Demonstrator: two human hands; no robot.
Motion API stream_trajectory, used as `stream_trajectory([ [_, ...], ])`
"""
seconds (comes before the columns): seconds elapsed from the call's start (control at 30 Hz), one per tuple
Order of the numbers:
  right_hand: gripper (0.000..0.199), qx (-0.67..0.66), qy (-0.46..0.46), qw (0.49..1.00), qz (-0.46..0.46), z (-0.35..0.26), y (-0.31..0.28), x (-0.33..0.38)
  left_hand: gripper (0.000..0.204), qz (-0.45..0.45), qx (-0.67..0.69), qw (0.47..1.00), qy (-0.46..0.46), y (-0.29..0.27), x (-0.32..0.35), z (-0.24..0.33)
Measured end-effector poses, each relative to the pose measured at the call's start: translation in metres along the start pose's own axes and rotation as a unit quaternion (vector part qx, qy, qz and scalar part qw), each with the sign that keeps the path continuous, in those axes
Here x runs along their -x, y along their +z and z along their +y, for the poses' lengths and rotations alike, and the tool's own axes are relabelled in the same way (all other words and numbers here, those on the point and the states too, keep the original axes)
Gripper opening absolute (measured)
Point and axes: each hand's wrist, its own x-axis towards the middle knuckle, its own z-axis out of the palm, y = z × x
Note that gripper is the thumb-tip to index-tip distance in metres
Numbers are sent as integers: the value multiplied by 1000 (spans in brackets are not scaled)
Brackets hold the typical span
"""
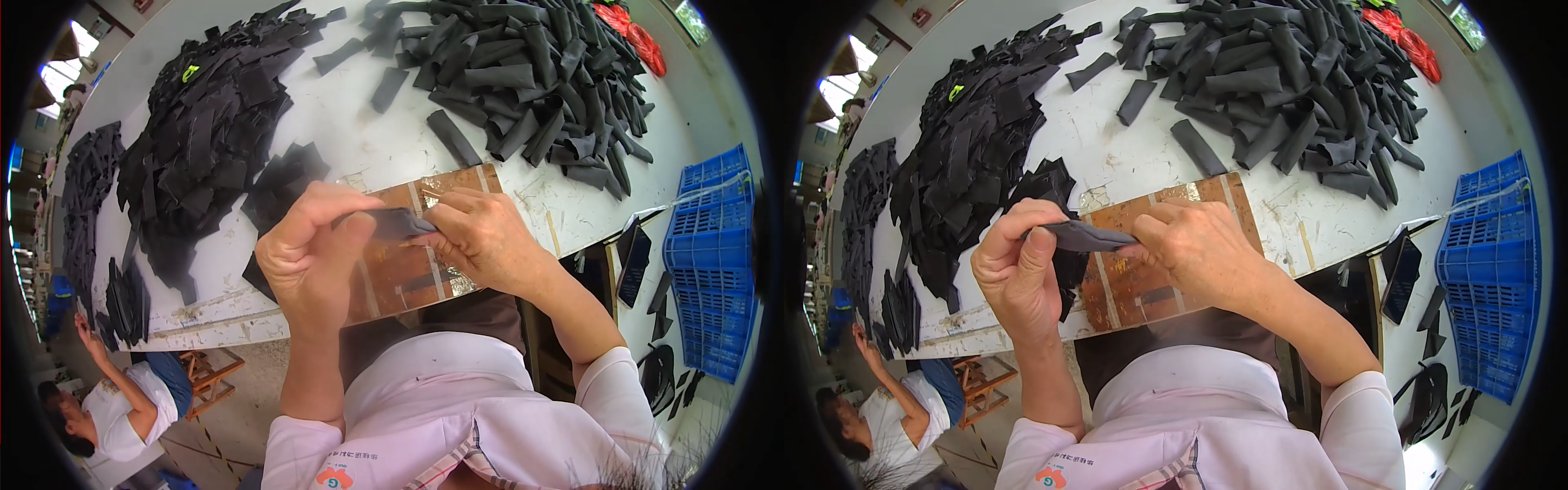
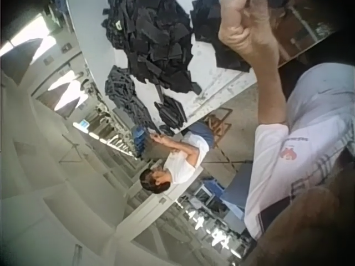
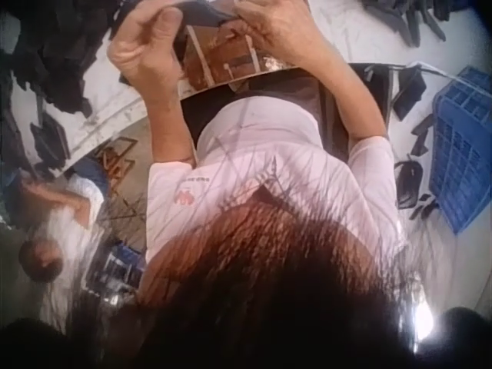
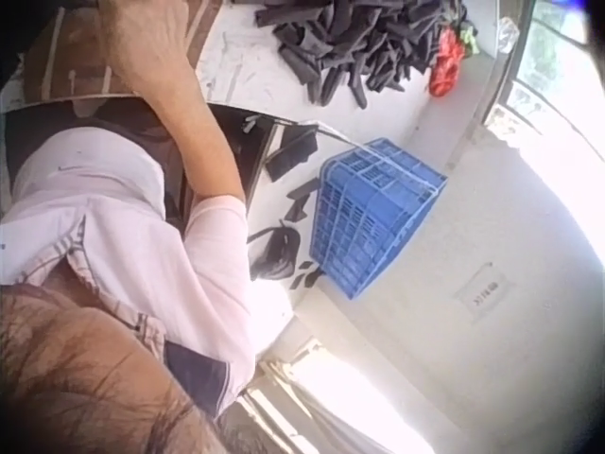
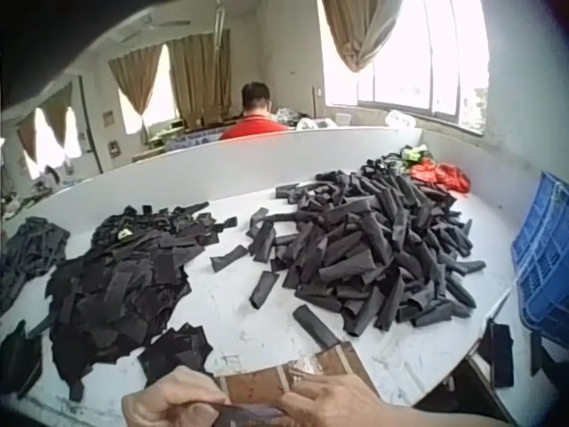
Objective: Assembling and folding black foam components at a manufacturing workbench.
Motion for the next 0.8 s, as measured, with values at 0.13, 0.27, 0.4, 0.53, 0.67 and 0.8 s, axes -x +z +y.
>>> stream_trajectory([
  [0.13,23,-114,-16,992,41,9,19,7,12,-23,18,999,-15,10,4,-8],
  [0.27,23,-103,-49,993,10,4,-6,-8,11,22,-50,998,-29,3,18,-22],
  [0.4,48,-603,61,788,109,22,-52,-39,20,238,-345,905,-77,-50,31,-48],
  [0.53,48,-355,238,873,235,24,-12,-15,43,134,-511,835,-154,-114,61,-54],
  [0.67,41,-428,273,850,140,-13,26,36,40,24,-605,770,-200,-122,81,-55],
  [0.8,34,-429,255,867,-4,-32,55,48,12,48,-653,742,-146,-125,85,-64],
])
